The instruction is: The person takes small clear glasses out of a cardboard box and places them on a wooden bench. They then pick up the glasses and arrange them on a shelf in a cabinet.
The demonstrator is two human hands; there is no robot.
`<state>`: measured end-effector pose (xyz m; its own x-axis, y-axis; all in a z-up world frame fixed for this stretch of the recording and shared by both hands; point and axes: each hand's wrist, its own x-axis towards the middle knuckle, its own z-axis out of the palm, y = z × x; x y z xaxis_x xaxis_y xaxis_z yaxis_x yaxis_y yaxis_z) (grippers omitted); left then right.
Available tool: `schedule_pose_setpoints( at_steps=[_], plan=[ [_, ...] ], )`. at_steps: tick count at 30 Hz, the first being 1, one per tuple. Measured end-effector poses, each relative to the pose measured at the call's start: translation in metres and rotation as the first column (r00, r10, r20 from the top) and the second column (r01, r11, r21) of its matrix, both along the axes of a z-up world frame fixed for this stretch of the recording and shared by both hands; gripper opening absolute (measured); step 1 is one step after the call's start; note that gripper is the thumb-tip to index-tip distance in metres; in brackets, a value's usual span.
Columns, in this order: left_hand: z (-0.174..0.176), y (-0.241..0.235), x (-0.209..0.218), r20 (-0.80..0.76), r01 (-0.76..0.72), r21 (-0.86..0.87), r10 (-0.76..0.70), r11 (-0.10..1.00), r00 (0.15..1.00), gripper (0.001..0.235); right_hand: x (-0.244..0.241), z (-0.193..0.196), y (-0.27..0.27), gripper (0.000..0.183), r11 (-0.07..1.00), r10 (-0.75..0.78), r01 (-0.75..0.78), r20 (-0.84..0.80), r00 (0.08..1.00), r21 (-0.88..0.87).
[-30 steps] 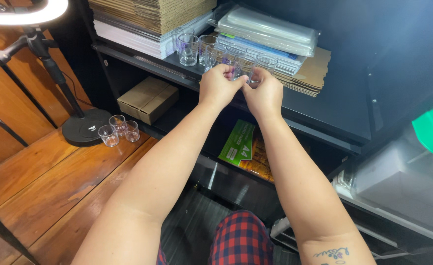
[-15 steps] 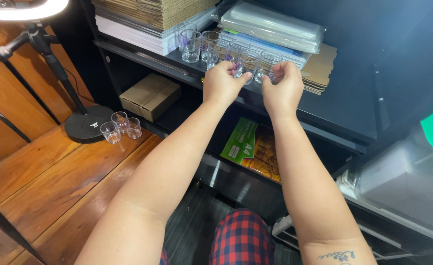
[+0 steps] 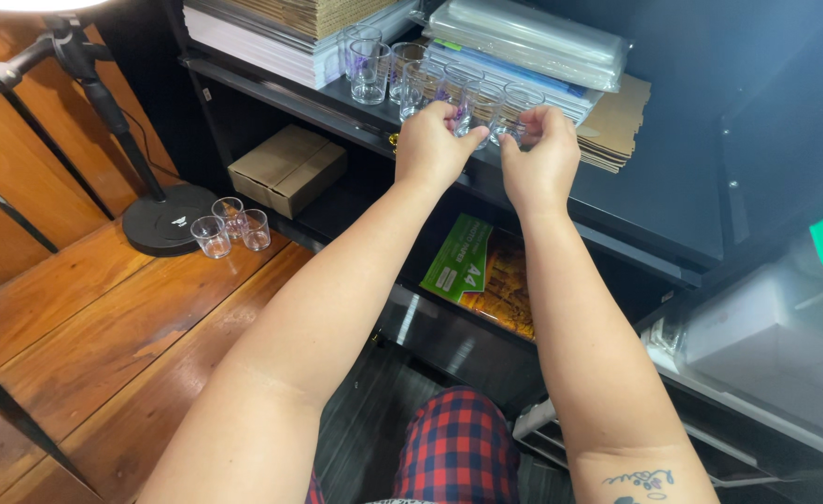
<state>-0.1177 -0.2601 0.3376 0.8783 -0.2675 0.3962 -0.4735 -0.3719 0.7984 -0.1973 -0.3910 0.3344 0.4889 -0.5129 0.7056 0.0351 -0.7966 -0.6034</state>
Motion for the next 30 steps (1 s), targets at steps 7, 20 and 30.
schedule_pose_setpoints(
  at_steps=[7, 20, 30],
  plan=[
    [-0.009, 0.013, -0.007, 0.072, 0.013, -0.055, -0.009, 0.998, 0.997, 0.058, -0.014, 0.0, 0.005, 0.025, 0.998, 0.051, -0.054, 0.07, 0.996, 0.039],
    [-0.107, 0.091, -0.036, -0.148, 0.108, -0.289, -0.156, 0.951, 0.977, 0.031, -0.026, -0.073, 0.11, 0.012, 0.89, 0.413, -0.433, 0.152, 0.898, 0.142],
    [-0.232, 0.182, -0.035, -0.289, -0.191, -0.255, 0.114, 0.948, 0.95, 0.017, 0.013, -0.188, 0.19, 0.01, 0.828, 0.558, -0.529, -0.179, 0.81, 0.187]
  ],
)
